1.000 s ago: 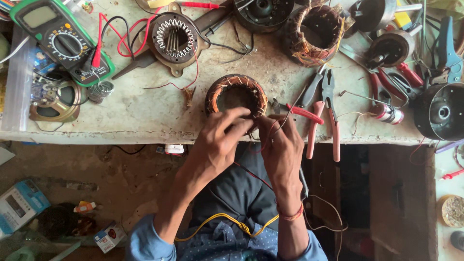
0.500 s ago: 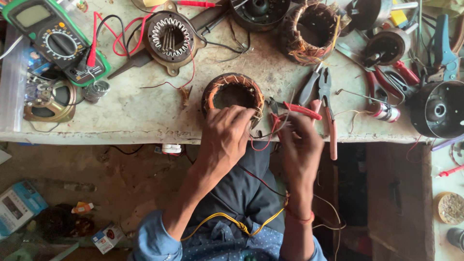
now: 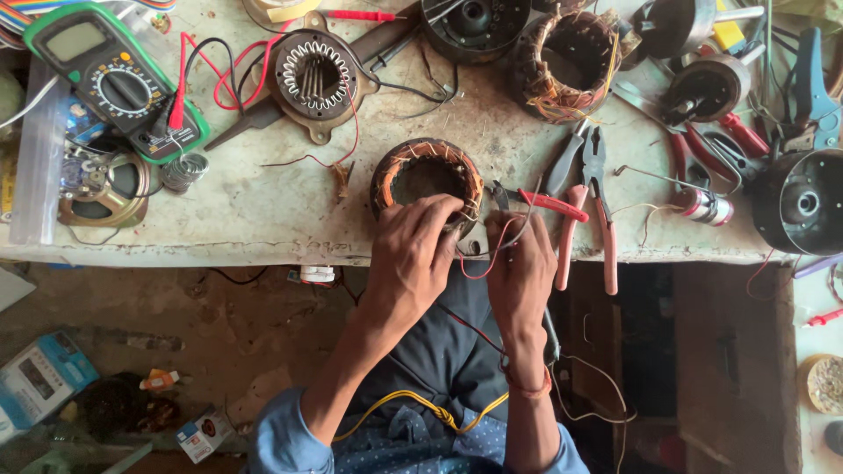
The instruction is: The person uses pliers to strip insulation from copper wires on a motor stator, then twists and secures the wire ends. The work is performed on a cluttered workbench with various tools and motor parts visible.
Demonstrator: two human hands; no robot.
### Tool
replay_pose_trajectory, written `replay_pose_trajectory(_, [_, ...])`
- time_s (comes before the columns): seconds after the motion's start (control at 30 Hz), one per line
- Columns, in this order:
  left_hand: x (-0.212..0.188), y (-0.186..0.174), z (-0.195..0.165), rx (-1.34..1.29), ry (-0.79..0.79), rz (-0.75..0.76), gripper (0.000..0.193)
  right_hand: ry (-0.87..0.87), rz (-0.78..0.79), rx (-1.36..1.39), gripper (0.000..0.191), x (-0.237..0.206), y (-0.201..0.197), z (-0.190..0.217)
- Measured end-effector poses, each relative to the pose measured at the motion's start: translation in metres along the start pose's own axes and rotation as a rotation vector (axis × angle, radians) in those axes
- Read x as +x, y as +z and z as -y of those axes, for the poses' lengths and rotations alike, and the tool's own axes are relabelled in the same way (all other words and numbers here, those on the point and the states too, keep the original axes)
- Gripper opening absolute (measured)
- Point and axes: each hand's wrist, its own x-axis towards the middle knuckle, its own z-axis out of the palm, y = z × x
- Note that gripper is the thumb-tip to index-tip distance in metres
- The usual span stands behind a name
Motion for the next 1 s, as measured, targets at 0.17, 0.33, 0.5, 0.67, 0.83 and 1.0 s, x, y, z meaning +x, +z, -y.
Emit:
replay_pose_trajectory(0.17, [0.001,0.005,-0.002,0.062,-0.049,0.038,0.032,0.257,-0.067,0.051,0.006,-0.005,-0.004,0.004])
replay_pose_trajectory(0.33, [-0.005,0.015,-0.002,-0.003,-0.071,-0.091,0.026,-0.187,-0.034,-0.014,0.027,-0.002,0.001,0.014])
replay_pose_trajectory(0.5, [-0.008,0.017,0.003,-0.029,-0.065,-0.121,0.026,-0.153,0.054,-0.123,0.017,0.003,0.004,0.012])
replay_pose_trajectory(0.67, [-0.005,0.014,0.002,-0.007,-0.062,-0.061,0.032,-0.118,0.153,0.015,0.006,0.001,0.007,-0.005])
replay_pose_trajectory(0.83, [0.000,0.011,0.000,0.091,-0.033,0.012,0.034,0.644,0.222,0.981,0.022,-0.020,-0.013,-0.023])
replay_pose_trajectory(1.0, [-0.002,0.013,0.000,0.066,-0.055,0.002,0.031,0.254,-0.243,0.947,0.025,-0.002,-0.052,-0.036])
